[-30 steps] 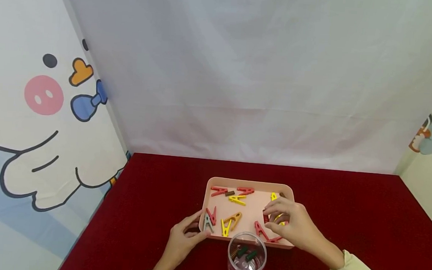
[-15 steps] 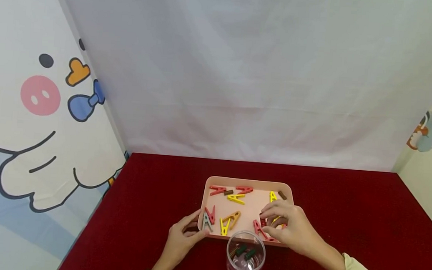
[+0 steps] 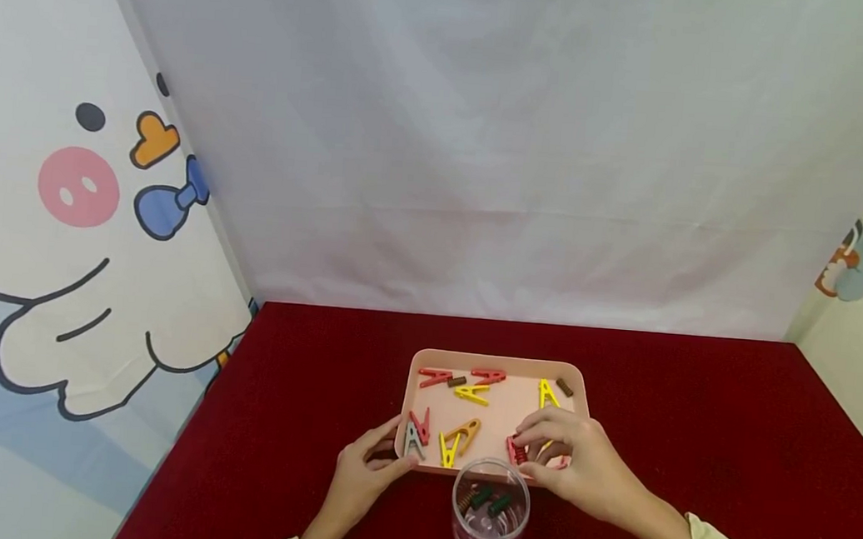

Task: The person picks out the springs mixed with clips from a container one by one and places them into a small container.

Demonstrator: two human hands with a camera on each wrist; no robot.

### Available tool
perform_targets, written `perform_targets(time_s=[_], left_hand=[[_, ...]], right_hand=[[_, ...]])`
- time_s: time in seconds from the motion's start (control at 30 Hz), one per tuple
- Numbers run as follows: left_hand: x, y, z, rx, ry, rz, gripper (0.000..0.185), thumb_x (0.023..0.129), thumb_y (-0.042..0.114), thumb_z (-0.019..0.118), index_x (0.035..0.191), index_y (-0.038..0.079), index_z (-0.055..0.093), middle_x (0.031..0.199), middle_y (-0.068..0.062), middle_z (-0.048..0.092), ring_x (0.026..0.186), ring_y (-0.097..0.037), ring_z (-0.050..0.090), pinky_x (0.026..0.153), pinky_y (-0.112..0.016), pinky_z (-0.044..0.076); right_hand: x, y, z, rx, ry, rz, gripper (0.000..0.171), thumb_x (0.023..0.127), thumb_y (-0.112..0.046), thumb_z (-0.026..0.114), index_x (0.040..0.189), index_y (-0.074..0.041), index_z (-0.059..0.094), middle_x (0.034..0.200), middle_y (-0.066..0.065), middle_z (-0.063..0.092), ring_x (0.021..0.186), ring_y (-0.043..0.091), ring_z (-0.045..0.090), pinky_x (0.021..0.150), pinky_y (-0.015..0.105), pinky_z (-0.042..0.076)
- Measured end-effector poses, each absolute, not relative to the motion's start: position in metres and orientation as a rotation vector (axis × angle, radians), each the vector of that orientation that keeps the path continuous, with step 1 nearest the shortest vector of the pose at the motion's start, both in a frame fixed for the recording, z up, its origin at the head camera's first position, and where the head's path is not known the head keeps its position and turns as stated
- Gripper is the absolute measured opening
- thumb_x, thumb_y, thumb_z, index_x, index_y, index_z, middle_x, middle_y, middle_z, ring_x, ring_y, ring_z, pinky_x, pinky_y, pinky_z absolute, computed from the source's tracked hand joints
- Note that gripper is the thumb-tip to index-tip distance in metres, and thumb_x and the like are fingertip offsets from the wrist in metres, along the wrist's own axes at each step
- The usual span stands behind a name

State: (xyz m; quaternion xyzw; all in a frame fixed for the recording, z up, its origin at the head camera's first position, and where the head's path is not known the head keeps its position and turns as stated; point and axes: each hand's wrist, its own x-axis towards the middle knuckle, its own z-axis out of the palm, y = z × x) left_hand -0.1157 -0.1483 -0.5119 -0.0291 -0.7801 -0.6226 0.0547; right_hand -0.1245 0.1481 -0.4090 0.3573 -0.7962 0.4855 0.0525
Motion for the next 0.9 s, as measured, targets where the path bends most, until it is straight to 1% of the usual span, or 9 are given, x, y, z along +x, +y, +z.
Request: perform_targets(time_s=[0.13,0.37,0.63,0.77,0.9], left_hand=[[-0.119,-0.150,-0.521,-0.088,-2.362,-1.886,0.062,0.076,0.018,0.081,0.133,0.015,0.057,0.119,-0.011,0.060,0.103,-0.026,0.059,0.075,-0.023,0.054],[-0.120,-0.149,-0.521,-0.053,-2.387,-1.886,0.062,0.075,0.022,0.081,0.133,0.020,0.057,0.120,-0.007,0.059,0.102,-0.022,0.059,0.075,-0.023,0.053],[-0.121,-0.149,-0.518,-0.060,-2.381,-1.871,0.063,0.075,0.021,0.082,0.133,0.019,0.058,0.117,-0.006,0.060,0.102,-0.022,0.059,0.075,-0.023,0.053],[-0.121,-0.149,-0.518,-0.054,-2.382,-1.879,0.062,0.075,0.021,0.081,0.133,0.019,0.057,0.118,-0.007,0.060,0.102,-0.023,0.059,0.075,-0.022,0.053],[-0.120,-0.150,-0.520,-0.055,-2.381,-1.879,0.062,0.075,0.021,0.081,0.133,0.017,0.057,0.118,-0.009,0.060,0.102,-0.024,0.060,0.075,-0.023,0.054]], right_hand=[[-0.122,0.146,-0.407,1.108,-2.399,1.478,0.023,0.072,0.002,0.080,0.091,-0.006,0.071,0.095,0.004,0.063,0.072,0.015,0.062,0.059,0.027,0.055],[-0.116,0.143,-0.405,1.119,-2.410,1.495,0.022,0.073,-0.001,0.080,0.092,-0.010,0.071,0.095,0.005,0.063,0.073,0.014,0.063,0.059,0.027,0.055],[-0.112,0.140,-0.404,1.163,-2.399,1.463,0.020,0.074,-0.002,0.080,0.091,-0.009,0.071,0.096,0.005,0.063,0.074,0.012,0.063,0.059,0.027,0.055],[-0.110,0.139,-0.404,1.186,-2.394,1.463,0.021,0.074,-0.002,0.079,0.091,-0.010,0.071,0.097,0.006,0.063,0.071,0.012,0.063,0.057,0.027,0.055],[-0.106,0.137,-0.405,1.168,-2.450,1.477,0.021,0.075,-0.003,0.079,0.092,-0.013,0.072,0.099,0.004,0.062,0.073,0.010,0.063,0.058,0.027,0.055]])
